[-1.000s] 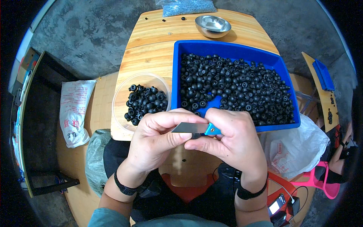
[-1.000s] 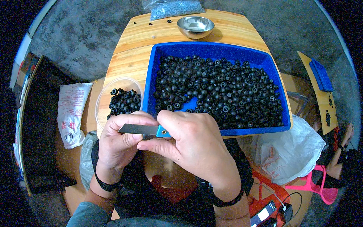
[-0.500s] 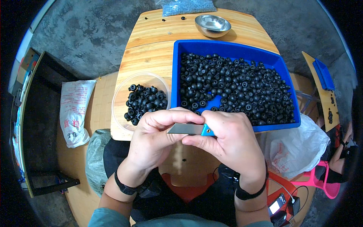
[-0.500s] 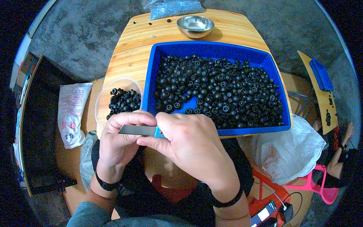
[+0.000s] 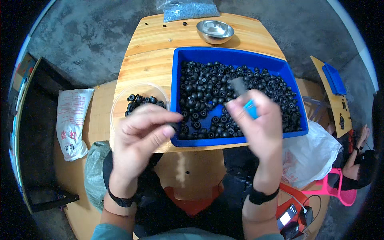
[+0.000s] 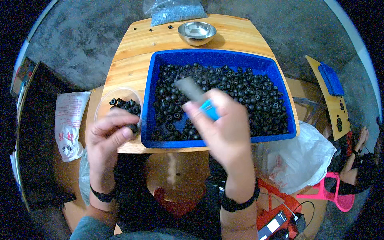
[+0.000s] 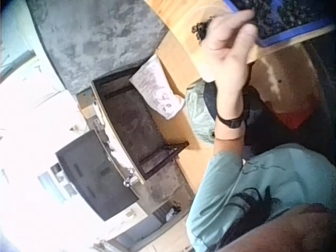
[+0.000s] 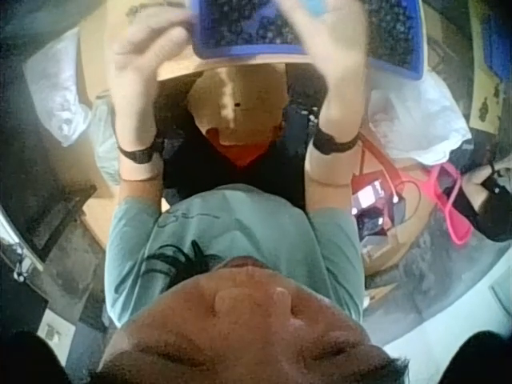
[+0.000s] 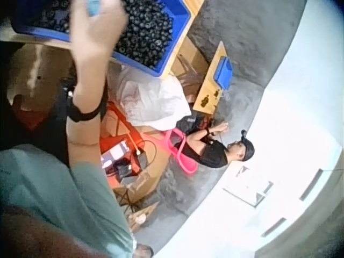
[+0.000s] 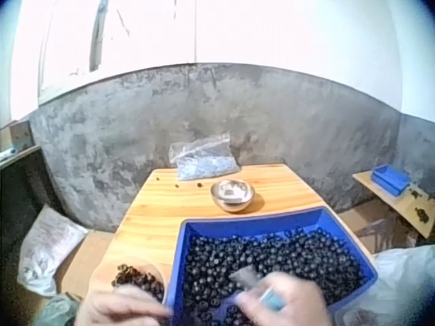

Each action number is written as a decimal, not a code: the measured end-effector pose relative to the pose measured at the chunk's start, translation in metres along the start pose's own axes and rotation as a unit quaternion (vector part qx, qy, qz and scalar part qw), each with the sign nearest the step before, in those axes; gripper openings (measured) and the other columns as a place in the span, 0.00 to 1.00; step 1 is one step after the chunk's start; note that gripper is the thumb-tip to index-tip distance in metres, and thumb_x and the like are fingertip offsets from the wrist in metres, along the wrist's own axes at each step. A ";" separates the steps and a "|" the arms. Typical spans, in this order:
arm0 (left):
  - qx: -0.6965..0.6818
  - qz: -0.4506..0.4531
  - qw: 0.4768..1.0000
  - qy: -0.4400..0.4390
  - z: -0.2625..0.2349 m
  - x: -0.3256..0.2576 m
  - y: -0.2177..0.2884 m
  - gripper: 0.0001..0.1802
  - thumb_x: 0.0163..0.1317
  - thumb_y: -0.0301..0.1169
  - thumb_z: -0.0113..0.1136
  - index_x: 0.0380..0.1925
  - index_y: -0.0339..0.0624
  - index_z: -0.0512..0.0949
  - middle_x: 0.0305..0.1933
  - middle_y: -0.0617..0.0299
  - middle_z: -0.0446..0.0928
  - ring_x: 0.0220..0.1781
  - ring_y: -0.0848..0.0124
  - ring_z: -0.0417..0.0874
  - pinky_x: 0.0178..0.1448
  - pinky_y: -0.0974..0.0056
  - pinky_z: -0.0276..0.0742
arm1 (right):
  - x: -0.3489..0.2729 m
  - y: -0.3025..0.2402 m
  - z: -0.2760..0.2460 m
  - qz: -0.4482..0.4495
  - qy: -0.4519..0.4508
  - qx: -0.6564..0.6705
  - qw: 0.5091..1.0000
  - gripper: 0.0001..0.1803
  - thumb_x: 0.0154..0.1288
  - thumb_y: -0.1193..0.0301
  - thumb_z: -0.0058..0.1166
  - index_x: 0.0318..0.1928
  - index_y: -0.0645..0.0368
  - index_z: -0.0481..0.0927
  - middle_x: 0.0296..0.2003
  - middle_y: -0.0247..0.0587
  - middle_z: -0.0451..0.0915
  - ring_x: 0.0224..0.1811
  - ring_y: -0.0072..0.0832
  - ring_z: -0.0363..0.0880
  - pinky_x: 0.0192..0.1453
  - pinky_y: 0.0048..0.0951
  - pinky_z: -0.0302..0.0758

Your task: Using a small utility knife to trim excess plastic (flash) from black plastic rings/gaskets.

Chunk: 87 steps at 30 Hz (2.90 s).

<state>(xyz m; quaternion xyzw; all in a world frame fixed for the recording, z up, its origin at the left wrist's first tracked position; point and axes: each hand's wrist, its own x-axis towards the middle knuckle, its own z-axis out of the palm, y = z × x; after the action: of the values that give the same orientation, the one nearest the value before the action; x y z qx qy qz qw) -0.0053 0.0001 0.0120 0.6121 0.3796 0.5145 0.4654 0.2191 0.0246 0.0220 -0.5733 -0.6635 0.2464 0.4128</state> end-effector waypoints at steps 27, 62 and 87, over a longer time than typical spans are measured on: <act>0.163 0.034 0.985 -0.049 0.024 0.000 0.005 0.14 0.51 0.28 0.64 0.39 0.34 0.79 0.30 0.59 0.77 0.32 0.72 0.77 0.37 0.70 0.72 | 0.001 -0.003 0.017 0.116 -0.313 0.396 0.855 0.08 0.59 0.69 0.60 0.34 0.62 0.78 0.26 0.25 0.76 0.30 0.11 0.70 0.34 0.15 0.67; -0.363 -0.194 0.910 -0.055 0.017 -0.010 -0.006 0.13 0.55 0.23 0.59 0.42 0.30 0.76 0.41 0.52 0.79 0.34 0.74 0.79 0.35 0.74 0.76 | -0.021 -0.026 0.016 -0.136 -0.189 0.072 0.970 0.23 0.50 0.55 0.63 0.21 0.59 0.67 0.16 0.44 0.70 0.19 0.41 0.73 0.21 0.36 0.67; -0.169 -0.095 0.981 0.032 -0.008 0.000 0.006 0.11 0.52 0.19 0.60 0.37 0.33 0.79 0.33 0.62 0.79 0.31 0.80 0.77 0.36 0.77 0.72 | 0.003 0.011 -0.001 0.078 0.030 0.099 0.992 0.11 0.57 0.67 0.59 0.25 0.61 0.76 0.14 0.30 0.69 0.18 0.16 0.66 0.22 0.25 0.62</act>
<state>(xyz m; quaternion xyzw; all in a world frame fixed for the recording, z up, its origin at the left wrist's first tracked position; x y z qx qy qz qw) -0.0135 -0.0005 0.0182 0.4692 0.3582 0.5438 0.5965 0.2262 0.0296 0.0146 -0.5871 -0.5762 0.3251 0.4666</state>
